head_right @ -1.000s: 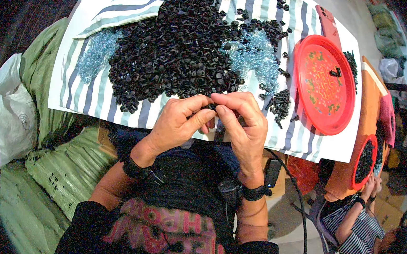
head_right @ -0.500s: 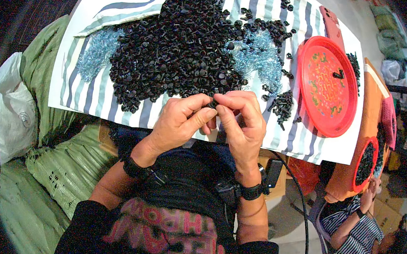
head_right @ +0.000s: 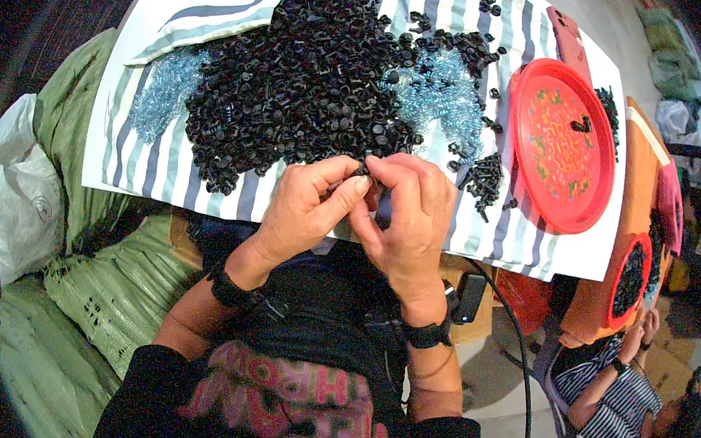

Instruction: The person assembles plastic cord locks by hand by inserting a spring into a housing and pressing a button into the top. Once the red tray is full, the person empties the assembled pieces into a cardboard box and continues the process.

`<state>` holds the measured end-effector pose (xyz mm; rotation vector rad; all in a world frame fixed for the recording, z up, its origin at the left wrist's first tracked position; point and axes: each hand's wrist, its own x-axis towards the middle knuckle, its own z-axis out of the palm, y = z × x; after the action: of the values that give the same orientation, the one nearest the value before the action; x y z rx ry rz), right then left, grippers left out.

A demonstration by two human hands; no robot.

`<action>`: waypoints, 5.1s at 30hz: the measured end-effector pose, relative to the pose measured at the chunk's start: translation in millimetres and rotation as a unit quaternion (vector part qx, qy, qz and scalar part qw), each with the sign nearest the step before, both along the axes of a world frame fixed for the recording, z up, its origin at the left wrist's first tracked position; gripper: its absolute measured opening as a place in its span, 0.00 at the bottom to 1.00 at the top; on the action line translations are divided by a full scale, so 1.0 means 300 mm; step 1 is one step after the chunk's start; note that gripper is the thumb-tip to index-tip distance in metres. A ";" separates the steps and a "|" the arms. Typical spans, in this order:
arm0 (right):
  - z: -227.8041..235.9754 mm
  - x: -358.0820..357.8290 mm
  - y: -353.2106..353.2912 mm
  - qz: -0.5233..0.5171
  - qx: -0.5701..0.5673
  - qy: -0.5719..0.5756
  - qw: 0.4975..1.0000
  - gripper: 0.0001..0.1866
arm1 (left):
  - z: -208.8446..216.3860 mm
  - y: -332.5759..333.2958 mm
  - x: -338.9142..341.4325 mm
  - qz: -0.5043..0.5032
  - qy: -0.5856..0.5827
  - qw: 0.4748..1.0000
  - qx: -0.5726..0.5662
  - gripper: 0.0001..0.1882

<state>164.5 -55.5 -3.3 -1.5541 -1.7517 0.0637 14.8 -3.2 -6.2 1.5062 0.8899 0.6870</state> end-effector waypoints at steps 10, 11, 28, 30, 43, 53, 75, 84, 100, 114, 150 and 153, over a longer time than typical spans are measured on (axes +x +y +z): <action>0.006 -0.013 0.023 -0.019 0.046 -0.078 0.996 0.22 | 0.008 0.001 0.007 0.014 0.023 0.999 0.034 0.09; 0.012 -0.010 0.028 -0.020 0.045 -0.079 0.996 0.22 | 0.015 0.002 0.007 0.025 0.039 0.996 0.071 0.09; 0.018 -0.015 0.021 0.006 0.021 -0.069 0.997 0.25 | 0.016 0.002 0.004 0.026 -0.052 0.998 0.019 0.10; 0.005 -0.019 0.018 0.005 0.017 -0.037 0.999 0.25 | 0.017 0.002 0.003 0.020 -0.052 0.998 0.008 0.10; -0.011 0.016 0.002 -0.015 0.018 -0.026 0.999 0.22 | 0.014 -0.001 -0.001 -0.011 0.002 1.000 0.012 0.11; -0.009 0.048 -0.001 -0.001 0.067 -0.103 0.992 0.24 | 0.018 -0.001 0.009 -0.036 0.051 0.996 0.071 0.11; 0.036 0.101 0.026 0.048 0.047 -0.073 0.995 0.22 | 0.004 0.002 0.007 -0.041 0.026 0.999 0.011 0.13; 0.117 0.352 0.109 -0.174 0.095 -0.012 0.980 0.21 | 0.008 -0.007 0.002 -0.033 0.012 0.999 0.001 0.10; 0.127 -0.052 0.313 0.106 0.019 -0.086 0.991 0.08 | -0.021 -0.016 -0.047 0.012 -0.220 0.974 -0.046 0.27; 0.136 -0.191 0.557 0.237 -0.036 -0.190 0.952 0.15 | -0.035 -0.006 -0.058 0.095 -0.353 0.925 -0.099 0.33; 0.220 -0.032 0.246 0.168 -0.084 -0.010 0.982 0.10 | -0.017 -0.009 -0.044 0.081 -0.266 0.956 -0.091 0.26; 0.209 -0.005 0.146 0.164 -0.058 -0.076 0.982 0.15 | 0.022 -0.004 -0.023 0.087 -0.197 0.972 -0.095 0.17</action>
<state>163.0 -11.6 59.3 -1.3648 -2.1463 0.2184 8.0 -4.3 0.3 1.0795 0.7606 0.9621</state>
